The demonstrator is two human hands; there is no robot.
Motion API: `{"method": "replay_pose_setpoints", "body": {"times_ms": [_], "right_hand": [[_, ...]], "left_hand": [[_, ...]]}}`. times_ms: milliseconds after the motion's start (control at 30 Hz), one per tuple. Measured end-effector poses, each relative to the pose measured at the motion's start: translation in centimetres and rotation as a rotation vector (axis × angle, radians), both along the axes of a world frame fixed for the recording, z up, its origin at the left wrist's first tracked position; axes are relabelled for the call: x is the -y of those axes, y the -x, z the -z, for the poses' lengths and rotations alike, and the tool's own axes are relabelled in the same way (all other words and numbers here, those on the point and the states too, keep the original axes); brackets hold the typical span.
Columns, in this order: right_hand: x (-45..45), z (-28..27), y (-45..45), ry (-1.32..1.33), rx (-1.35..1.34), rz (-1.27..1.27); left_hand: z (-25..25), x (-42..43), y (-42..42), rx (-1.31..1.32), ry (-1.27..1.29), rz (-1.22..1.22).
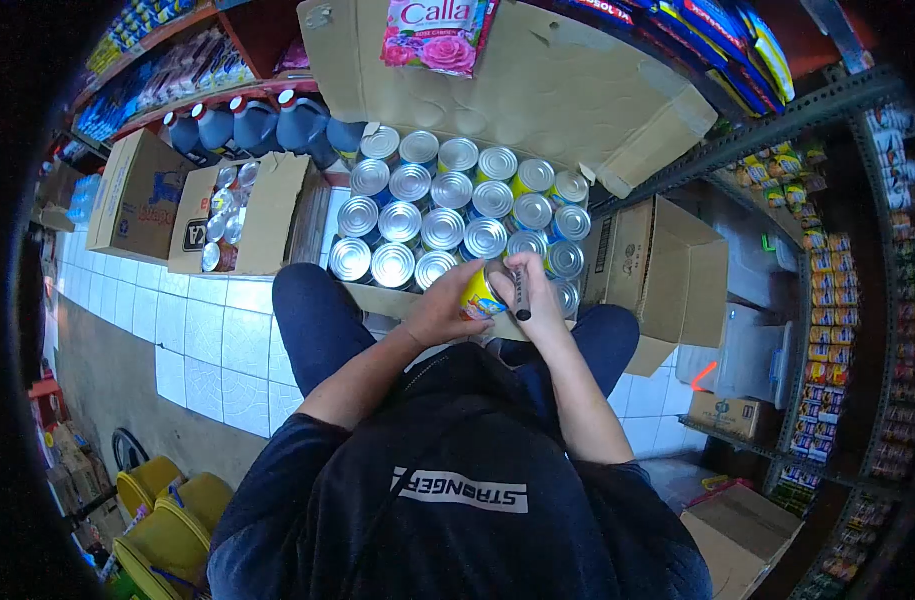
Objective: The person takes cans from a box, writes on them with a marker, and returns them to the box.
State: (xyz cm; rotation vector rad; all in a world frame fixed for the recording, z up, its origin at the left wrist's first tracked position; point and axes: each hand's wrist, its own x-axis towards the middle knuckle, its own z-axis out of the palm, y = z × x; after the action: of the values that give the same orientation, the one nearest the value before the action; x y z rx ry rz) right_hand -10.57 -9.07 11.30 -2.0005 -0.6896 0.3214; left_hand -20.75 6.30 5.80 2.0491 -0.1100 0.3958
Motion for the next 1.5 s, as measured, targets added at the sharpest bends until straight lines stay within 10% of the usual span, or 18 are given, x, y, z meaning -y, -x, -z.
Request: {"method": "replay_pose_setpoints", "body": {"times_ms": [633,1500], "right_hand": [[3.1,0.5,-1.7,-0.014,-0.023,0.255],[4.4,6.3,0.0,0.107,0.123,0.2]], "left_hand": [[2.1,5.0,-6.3,-0.039,0.166,0.026],[3.7,4.9,-5.6,0.044,-0.539,0.151]]}}
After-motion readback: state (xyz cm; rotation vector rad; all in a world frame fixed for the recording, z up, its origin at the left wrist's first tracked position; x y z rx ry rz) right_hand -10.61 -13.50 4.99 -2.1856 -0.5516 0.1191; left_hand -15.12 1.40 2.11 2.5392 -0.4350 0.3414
